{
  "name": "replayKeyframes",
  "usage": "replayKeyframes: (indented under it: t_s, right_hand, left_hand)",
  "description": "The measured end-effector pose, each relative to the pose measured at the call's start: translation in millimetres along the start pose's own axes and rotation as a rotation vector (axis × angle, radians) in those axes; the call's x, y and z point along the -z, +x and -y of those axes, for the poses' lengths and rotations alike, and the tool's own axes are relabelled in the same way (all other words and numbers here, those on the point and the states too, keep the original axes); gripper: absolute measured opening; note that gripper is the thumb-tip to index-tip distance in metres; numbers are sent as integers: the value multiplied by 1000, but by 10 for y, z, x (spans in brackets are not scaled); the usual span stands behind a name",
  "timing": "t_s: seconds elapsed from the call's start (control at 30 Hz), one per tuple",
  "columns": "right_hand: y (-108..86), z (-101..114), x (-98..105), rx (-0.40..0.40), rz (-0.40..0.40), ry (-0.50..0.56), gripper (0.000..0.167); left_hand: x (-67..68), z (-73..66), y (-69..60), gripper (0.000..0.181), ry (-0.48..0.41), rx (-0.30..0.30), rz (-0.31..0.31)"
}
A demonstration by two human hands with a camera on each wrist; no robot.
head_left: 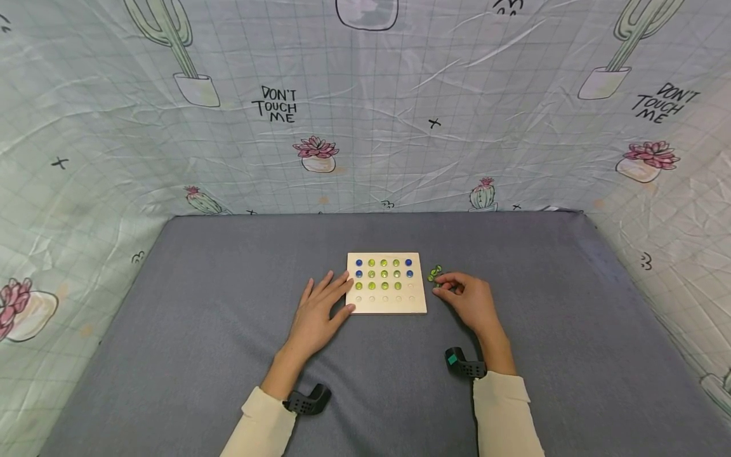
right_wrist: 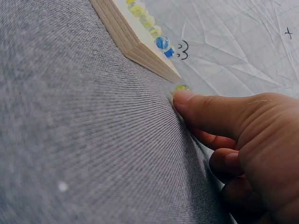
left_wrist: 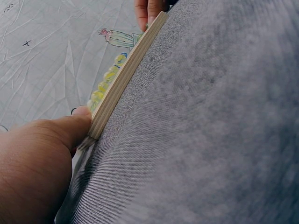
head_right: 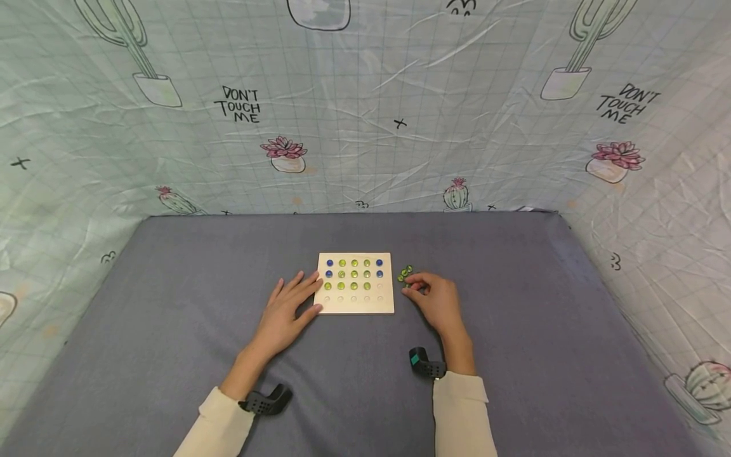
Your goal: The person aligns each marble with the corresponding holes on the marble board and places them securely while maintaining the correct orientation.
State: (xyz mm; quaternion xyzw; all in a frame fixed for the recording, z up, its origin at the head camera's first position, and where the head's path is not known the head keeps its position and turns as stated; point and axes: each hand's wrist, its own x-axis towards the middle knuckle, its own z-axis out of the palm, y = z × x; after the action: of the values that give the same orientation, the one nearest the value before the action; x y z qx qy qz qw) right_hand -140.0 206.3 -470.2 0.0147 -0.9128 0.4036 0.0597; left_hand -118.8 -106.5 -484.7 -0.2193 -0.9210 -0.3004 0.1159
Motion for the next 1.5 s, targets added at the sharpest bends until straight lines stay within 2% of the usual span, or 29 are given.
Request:
replayKeyframes:
  t_s: [0.27,0.57,0.9,1.5]
  right_hand:
    - [0,8,10,15,-10,-1,17]
    - [-10,16,11,15,-18,10,18]
    - [-9,57,18,22,-41,39,20]
    - [1,183,-67,68,-41,92,17]
  left_hand:
    - [-3,2,2,52,3,7,8]
    - [-14,-1,-6,52,-2,-10,-12]
    - [-19,9,-8,52,12,20,22]
    - [-21,7,-4,52,10,24,25]
